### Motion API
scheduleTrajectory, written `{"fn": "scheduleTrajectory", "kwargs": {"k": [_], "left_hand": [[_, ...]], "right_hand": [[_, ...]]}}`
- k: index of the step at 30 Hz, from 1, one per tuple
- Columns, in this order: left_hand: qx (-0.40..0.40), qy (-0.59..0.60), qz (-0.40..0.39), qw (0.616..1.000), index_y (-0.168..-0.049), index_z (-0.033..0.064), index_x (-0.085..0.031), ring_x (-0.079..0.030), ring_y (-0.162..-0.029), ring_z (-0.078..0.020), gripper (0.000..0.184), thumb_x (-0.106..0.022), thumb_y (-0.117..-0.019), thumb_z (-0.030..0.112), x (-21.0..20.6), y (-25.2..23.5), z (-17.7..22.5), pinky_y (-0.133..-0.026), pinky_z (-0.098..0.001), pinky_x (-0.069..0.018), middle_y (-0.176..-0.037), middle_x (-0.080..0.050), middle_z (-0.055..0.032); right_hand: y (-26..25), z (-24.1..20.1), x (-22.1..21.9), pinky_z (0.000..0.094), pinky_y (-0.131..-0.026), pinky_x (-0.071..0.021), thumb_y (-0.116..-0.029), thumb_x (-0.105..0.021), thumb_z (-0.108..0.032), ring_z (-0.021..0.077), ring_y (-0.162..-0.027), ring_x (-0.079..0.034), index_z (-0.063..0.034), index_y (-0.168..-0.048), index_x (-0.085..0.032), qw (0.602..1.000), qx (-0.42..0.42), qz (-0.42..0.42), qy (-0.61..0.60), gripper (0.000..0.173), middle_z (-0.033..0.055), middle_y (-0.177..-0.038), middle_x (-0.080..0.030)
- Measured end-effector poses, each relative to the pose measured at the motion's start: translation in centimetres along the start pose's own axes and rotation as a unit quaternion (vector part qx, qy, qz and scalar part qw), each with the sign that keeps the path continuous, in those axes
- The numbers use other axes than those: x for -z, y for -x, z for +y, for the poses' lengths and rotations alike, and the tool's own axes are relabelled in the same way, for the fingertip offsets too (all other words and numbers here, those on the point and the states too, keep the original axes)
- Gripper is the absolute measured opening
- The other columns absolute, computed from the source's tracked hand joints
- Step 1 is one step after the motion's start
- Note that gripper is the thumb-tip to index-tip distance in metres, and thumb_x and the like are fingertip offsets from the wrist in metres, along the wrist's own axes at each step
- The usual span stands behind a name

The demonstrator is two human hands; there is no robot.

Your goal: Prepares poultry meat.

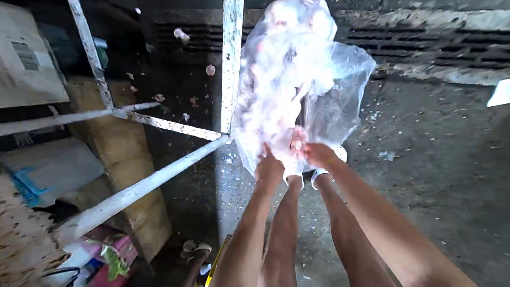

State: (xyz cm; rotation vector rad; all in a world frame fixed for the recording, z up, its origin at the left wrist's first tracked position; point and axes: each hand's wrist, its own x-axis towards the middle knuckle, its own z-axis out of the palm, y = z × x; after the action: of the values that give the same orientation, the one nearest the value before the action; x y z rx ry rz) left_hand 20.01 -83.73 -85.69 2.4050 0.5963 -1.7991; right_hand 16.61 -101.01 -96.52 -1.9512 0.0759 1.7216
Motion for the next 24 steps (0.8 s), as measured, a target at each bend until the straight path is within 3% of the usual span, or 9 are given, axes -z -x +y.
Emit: {"fn": "scheduleTrajectory", "kwargs": {"k": [4,7,10,12,14,17,19,22,24], "left_hand": [[0.041,0.092,0.131,0.986,-0.165,0.0075,-0.013,-0.061,-0.124,-0.0425,0.081,-0.058,-0.0994,0.026,0.4,-0.5,-3.2,-0.101,-0.0539,-0.0522,-0.159,-0.035,-0.0297],[0.060,0.124,0.146,0.980,-0.165,0.0087,-0.013,-0.063,-0.121,-0.0405,0.083,-0.060,-0.0981,0.025,0.3,-0.1,-4.7,-0.098,-0.0546,-0.0531,-0.160,-0.037,-0.0260],[0.042,0.050,0.089,0.994,-0.165,0.0115,-0.016,-0.065,-0.119,-0.0379,0.080,-0.059,-0.0990,0.024,-0.1,0.3,-5.4,-0.097,-0.0533,-0.0543,-0.159,-0.040,-0.0219],[0.015,0.009,0.056,0.998,-0.165,0.0128,-0.017,-0.064,-0.121,-0.0387,0.078,-0.058,-0.1001,0.024,-0.1,0.5,-5.1,-0.100,-0.0547,-0.0517,-0.151,-0.049,-0.0223],[-0.002,-0.008,0.046,0.999,-0.165,0.0139,-0.018,-0.062,-0.124,-0.0374,0.077,-0.058,-0.1006,0.023,-0.6,1.1,-4.9,-0.104,-0.0550,-0.0476,-0.142,-0.059,-0.0200],[0.003,0.002,0.057,0.998,-0.165,0.0109,-0.015,-0.063,-0.122,-0.0355,0.080,-0.059,-0.1002,0.024,-0.8,1.8,-4.4,-0.105,-0.0523,-0.0471,-0.136,-0.063,-0.0203],[-0.001,0.002,0.058,0.998,-0.165,0.0092,-0.014,-0.064,-0.122,-0.0349,0.080,-0.058,-0.1011,0.025,-1.1,1.9,-4.1,-0.106,-0.0510,-0.0470,-0.136,-0.062,-0.0206],[-0.049,-0.017,0.012,0.999,-0.165,0.0112,-0.018,-0.060,-0.129,-0.0329,0.074,-0.055,-0.1027,0.025,-2.4,1.4,-4.1,-0.112,-0.0516,-0.0409,-0.142,-0.060,-0.0177],[-0.078,-0.036,-0.004,0.996,-0.162,0.0105,-0.030,-0.057,-0.132,-0.0333,0.066,-0.055,-0.1017,0.023,-3.2,1.6,-3.8,-0.114,-0.0536,-0.0377,-0.144,-0.058,-0.0172]], "right_hand": [[4.3,3.3,-4.6,0.0714,-0.099,-0.0450,-0.1004,-0.057,-0.027,0.0457,-0.126,-0.059,-0.0041,-0.129,-0.066,0.984,-0.095,-0.138,0.062,0.038,0.0253,-0.132,-0.064],[7.3,2.5,-3.6,0.0572,-0.108,-0.0454,-0.1066,-0.042,-0.020,0.0363,-0.129,-0.059,-0.0059,-0.139,-0.060,0.995,-0.082,0.019,-0.050,0.039,0.0200,-0.137,-0.063],[7.1,-1.5,-1.7,0.0441,-0.108,-0.0496,-0.1037,-0.045,-0.008,0.0292,-0.120,-0.065,0.0015,-0.129,-0.067,0.953,0.062,0.230,-0.188,0.034,0.0195,-0.127,-0.068],[5.1,-4.7,-0.2,0.0452,-0.110,-0.0474,-0.0983,-0.049,-0.002,0.0318,-0.124,-0.063,0.0021,-0.126,-0.069,0.938,0.161,0.249,-0.177,0.034,0.0211,-0.128,-0.068],[2.2,-6.4,0.5,0.0475,-0.113,-0.0444,-0.0997,-0.051,-0.005,0.0323,-0.128,-0.061,-0.0030,-0.129,-0.068,0.964,0.191,0.164,-0.088,0.034,0.0185,-0.131,-0.067],[-0.2,-5.9,0.0,0.0619,-0.102,-0.0472,-0.1029,-0.052,-0.017,0.0415,-0.122,-0.061,-0.0024,-0.124,-0.067,0.995,0.096,0.013,0.037,0.030,0.0235,-0.126,-0.066],[1.0,-4.7,-0.9,0.0634,-0.101,-0.0469,-0.1060,-0.045,-0.022,0.0426,-0.124,-0.060,-0.0019,-0.126,-0.064,0.998,0.021,-0.036,0.047,0.034,0.0248,-0.127,-0.065],[3.1,-1.6,-2.4,0.0592,-0.103,-0.0472,-0.1066,-0.044,-0.021,0.0388,-0.124,-0.061,-0.0025,-0.128,-0.063,0.998,-0.057,-0.013,-0.012,0.035,0.0227,-0.127,-0.066],[3.9,-0.9,-2.3,0.0571,-0.104,-0.0475,-0.1055,-0.044,-0.016,0.0369,-0.125,-0.061,-0.0044,-0.130,-0.064,0.994,-0.090,0.046,-0.046,0.034,0.0209,-0.130,-0.066]]}}
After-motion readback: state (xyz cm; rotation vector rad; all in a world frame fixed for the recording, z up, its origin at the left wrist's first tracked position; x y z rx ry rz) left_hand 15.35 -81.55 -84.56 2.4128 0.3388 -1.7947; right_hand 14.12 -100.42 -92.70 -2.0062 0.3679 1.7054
